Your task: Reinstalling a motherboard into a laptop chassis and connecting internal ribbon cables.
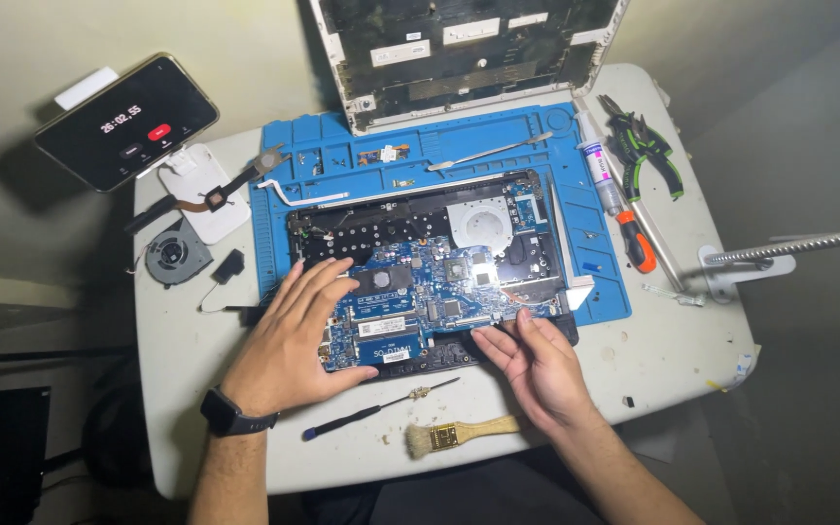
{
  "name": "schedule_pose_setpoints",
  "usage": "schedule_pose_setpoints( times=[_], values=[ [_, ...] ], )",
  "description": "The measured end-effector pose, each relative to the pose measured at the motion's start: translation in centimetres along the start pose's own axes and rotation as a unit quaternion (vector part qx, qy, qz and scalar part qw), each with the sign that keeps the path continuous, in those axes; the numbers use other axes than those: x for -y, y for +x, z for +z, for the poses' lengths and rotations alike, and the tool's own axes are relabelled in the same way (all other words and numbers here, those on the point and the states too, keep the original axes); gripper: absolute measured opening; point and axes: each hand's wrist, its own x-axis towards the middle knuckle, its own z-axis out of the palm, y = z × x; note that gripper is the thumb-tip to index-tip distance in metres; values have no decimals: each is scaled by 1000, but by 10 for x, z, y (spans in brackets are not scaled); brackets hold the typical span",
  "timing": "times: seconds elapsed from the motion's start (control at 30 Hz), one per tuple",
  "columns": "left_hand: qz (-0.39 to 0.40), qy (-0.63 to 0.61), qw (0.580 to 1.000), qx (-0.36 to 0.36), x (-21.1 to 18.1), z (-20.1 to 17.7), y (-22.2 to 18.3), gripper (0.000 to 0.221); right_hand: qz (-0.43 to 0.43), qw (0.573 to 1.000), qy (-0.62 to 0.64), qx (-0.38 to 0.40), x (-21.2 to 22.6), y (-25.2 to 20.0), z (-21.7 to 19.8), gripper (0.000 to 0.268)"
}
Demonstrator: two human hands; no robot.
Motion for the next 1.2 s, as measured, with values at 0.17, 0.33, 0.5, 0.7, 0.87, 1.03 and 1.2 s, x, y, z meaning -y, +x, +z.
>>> schedule_pose_setpoints(
  times=[0.17, 0.33, 0.5, 0.7, 0.87, 1.03, 1.2],
  values=[
    [15, 8, 1000, -22, 9, 5, 5, 90, 3, 1000, 18, -9, 0, 7, 16, 20],
    [-47, -66, 997, 21, 15, 4, 14, 90, 3, 999, -19, 44, 8, 12, 18, 26],
    [-82, -136, 986, 57, 26, 11, 18, 80, 40, 995, -27, 86, 27, 7, 13, 27],
    [-82, -129, 987, 53, 42, 19, 27, 75, 3, 964, -248, 93, 40, -17, 13, 52],
    [-61, -124, 990, 40, 49, 21, 34, 75, -145, 926, -342, 72, 37, -16, -14, 38],
    [-42, -110, 993, 32, 52, 20, 40, 75, -234, 891, -386, 53, 41, -15, -26, 29],
    [-36, -120, 992, 29, 48, 20, 44, 75, -286, 851, -440, 23, 44, -18, -25, 24]
  ],
)
